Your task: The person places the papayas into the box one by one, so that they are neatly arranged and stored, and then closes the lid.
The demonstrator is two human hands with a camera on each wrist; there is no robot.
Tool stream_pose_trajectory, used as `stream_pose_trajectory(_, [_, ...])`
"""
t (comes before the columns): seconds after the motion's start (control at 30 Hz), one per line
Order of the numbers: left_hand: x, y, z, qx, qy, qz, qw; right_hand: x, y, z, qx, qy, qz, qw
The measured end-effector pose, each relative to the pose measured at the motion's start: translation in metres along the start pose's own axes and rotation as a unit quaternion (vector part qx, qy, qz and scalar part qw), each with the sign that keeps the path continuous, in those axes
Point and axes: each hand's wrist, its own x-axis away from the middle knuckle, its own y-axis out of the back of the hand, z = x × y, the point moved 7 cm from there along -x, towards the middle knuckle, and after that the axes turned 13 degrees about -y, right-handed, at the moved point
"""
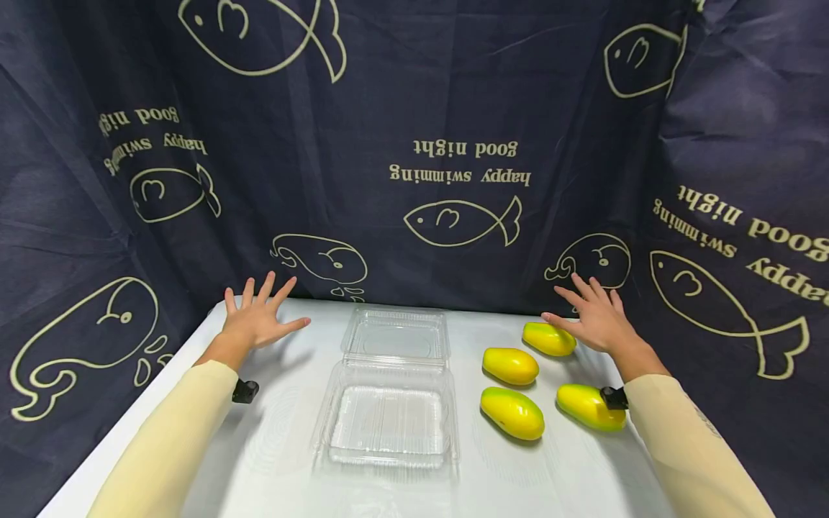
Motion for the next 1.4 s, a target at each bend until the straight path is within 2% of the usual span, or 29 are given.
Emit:
stream_pose_trajectory(0.33, [0.009, -0.009, -0.002, -0.008, -0.008, -0.003, 0.9999, 0.012, -0.007, 0.003, 0.013, 0.02, -0.012, 0.9996])
stream_pose_trajectory(0.53, [0.018, -0.016, -0.01, 0.002, -0.015, -0.003, 0.9999, 0.022, -0.008, 0.011, 0.002, 0.041, -0.028, 0.9988])
stream_pose_trajectory(1.0, [0.032, -0.022, -0.034, 0.008, -0.037, -0.051, 0.998, 0.054, -0.018, 0.024, -0.022, 0.082, -0.057, 0.9947])
stream_pose_trajectory(1.4, [0.049, -0.029, -0.057, 0.047, -0.044, -0.092, 0.9937, 0.081, -0.028, 0.04, -0.063, 0.105, -0.076, 0.9896])
